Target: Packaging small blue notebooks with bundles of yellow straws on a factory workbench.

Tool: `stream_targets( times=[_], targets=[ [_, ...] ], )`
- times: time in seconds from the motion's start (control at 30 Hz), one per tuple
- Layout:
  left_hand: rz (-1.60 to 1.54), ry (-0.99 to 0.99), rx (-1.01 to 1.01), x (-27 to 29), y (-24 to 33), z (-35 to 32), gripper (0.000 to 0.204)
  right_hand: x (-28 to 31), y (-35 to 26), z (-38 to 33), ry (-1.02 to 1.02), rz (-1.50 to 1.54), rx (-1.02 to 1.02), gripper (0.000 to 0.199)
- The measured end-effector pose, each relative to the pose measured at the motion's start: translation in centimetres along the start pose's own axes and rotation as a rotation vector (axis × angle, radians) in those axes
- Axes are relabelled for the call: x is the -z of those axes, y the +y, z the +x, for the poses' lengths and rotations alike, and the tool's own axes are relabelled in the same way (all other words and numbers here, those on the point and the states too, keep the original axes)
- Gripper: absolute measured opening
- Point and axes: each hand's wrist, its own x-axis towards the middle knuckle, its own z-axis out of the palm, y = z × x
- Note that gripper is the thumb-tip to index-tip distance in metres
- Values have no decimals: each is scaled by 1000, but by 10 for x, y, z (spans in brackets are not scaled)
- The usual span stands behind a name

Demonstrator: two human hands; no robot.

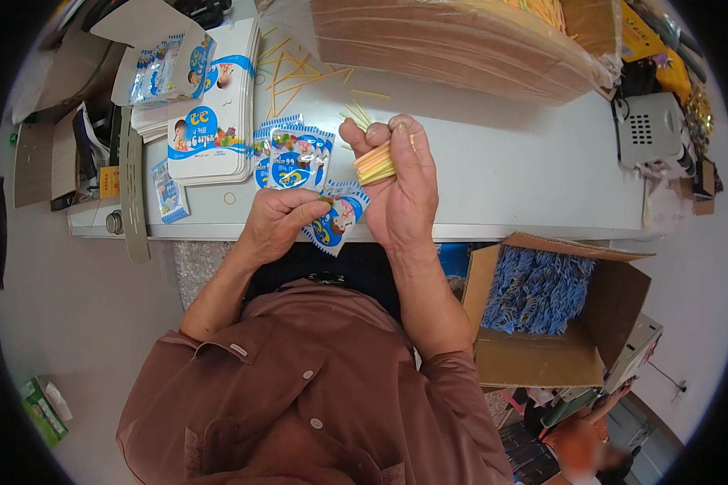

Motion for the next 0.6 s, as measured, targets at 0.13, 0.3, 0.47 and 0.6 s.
stream_targets(
  times=[0.13, 0.3, 0.47, 0.6],
  targets=[
    [56, 3, 9, 0, 4, 0, 20, -1, 1, -2, -5, -38, -1, 16],
    [40, 29, 12, -1, 2, -1, 20, 3, 2, -4, -62, -141, 17, 17],
    [45, 51, -5, -2, -1, 0, 21, 2, 4, -8, 19, -347, -1, 19],
    [60, 87, -26, -3, -6, 2, 21, 10, 5, -8, -40, -333, -9, 18]
  ],
)
